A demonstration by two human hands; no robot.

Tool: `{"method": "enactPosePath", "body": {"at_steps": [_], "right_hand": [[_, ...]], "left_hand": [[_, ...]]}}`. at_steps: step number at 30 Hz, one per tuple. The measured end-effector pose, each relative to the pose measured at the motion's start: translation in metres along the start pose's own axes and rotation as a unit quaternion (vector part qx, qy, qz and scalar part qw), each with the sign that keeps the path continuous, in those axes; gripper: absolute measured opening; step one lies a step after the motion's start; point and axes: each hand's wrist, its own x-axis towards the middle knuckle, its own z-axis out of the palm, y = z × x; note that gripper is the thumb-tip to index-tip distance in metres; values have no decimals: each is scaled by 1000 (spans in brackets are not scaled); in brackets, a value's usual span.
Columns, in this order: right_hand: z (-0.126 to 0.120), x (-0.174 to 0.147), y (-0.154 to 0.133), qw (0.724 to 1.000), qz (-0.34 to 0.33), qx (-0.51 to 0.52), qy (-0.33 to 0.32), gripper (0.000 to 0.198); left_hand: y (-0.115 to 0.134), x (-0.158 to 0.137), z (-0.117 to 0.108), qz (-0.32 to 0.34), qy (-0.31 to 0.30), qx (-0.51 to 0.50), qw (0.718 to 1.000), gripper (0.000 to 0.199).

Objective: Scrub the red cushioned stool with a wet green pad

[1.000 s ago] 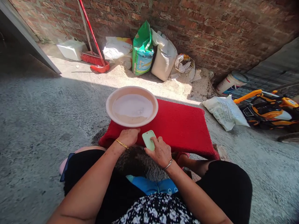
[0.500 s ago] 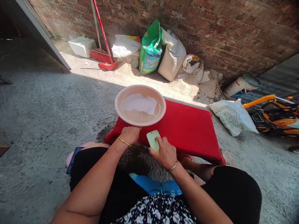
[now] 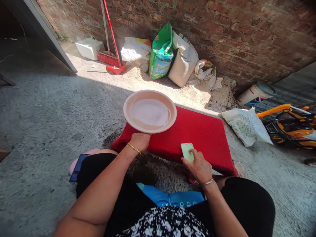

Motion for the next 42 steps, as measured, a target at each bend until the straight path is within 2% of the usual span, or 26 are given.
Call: {"method": "enactPosePath", "body": {"at_steps": [5, 9, 14, 19, 42], "right_hand": [[3, 4, -39, 996, -65, 47, 36, 47], [9, 8, -60, 992, -106, 67, 30, 49], [12, 8, -41, 992, -82, 98, 3, 49], [11, 7, -36, 991, -77, 106, -4, 50], [17, 6, -38, 992, -83, 94, 22, 50]], "left_hand": [[13, 0, -2, -1, 21, 11, 1000, 35], [17, 3, 1, 11, 36, -4, 999, 32], [15, 11, 14, 55, 3, -41, 998, 18], [18, 16, 27, 60, -2, -56, 997, 21], [19, 23, 31, 50, -8, -73, 996, 18]]}}
